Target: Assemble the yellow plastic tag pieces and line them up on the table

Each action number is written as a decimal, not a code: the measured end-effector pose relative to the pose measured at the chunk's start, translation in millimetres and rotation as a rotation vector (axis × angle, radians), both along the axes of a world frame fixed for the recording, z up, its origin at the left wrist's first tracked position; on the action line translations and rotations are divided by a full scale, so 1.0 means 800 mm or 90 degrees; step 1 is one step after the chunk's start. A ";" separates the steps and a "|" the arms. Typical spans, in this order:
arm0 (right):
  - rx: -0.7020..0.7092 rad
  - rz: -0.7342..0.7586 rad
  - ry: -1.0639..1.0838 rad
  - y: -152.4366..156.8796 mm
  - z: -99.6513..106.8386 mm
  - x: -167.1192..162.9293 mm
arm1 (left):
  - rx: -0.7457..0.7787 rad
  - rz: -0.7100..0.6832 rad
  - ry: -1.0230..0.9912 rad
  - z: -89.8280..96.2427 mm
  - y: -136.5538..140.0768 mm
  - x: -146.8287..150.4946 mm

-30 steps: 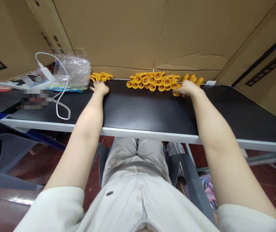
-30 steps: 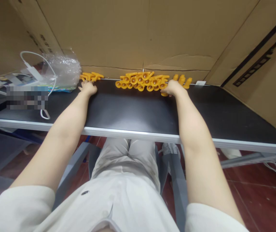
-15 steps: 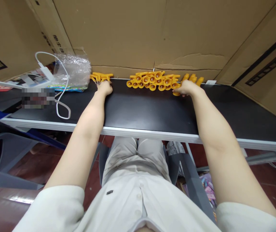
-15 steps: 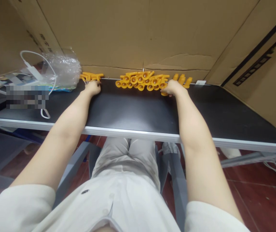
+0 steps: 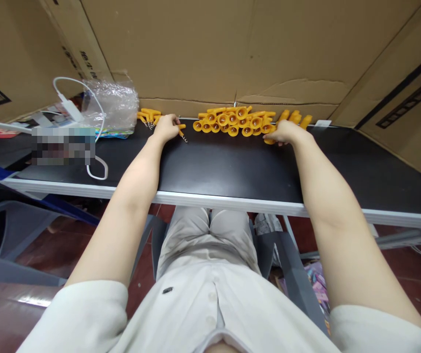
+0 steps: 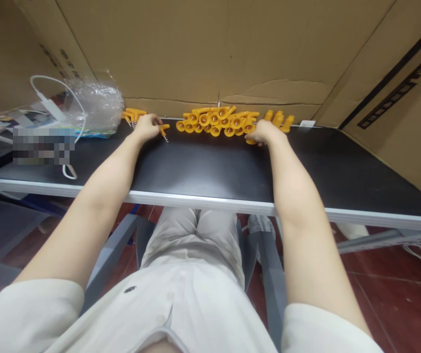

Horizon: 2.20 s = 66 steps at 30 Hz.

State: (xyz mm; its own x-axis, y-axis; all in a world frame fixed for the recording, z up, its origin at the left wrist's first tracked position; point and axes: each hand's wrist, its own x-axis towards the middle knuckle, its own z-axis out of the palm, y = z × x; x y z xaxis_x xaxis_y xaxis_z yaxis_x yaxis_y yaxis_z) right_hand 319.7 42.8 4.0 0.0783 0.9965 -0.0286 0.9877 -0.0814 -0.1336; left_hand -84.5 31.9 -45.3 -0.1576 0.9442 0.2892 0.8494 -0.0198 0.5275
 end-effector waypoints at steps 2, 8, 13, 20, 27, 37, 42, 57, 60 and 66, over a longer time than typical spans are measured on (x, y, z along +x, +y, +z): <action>-0.004 0.006 -0.006 0.001 0.000 0.001 | 0.004 -0.021 0.036 -0.004 0.004 -0.006; -0.050 0.062 -0.003 -0.007 0.005 -0.010 | -0.095 -0.074 0.080 -0.003 0.002 -0.006; -0.053 0.100 0.024 -0.023 0.005 -0.046 | -0.099 -0.113 0.136 0.007 -0.001 0.008; -0.018 0.129 0.037 -0.035 -0.001 -0.104 | -0.142 -0.192 0.154 0.023 -0.019 0.044; 0.125 0.136 0.113 -0.024 -0.030 -0.116 | -0.117 -0.201 0.164 0.022 -0.025 0.057; 0.048 0.242 0.247 -0.032 -0.027 -0.095 | -0.081 -0.184 0.147 0.013 -0.016 0.050; 0.082 0.210 0.280 -0.032 -0.031 -0.102 | -0.046 -0.180 0.142 0.010 -0.013 0.047; 0.179 0.261 0.025 -0.015 -0.042 -0.097 | -0.005 -0.186 0.143 0.024 -0.028 0.060; 0.199 0.266 0.020 -0.015 -0.042 -0.099 | 0.008 -0.198 0.136 0.025 -0.032 0.062; 0.214 0.284 0.060 -0.016 -0.040 -0.096 | 0.018 -0.218 0.149 0.026 -0.034 0.067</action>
State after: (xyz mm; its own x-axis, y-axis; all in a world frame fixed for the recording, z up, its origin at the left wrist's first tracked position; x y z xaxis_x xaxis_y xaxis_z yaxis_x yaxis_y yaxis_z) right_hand 242.5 30.4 -27.7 -0.3399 0.8880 0.3096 0.8994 0.4032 -0.1691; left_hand -31.2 4.6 -24.9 0.2380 0.9215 0.3070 0.8879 -0.3345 0.3159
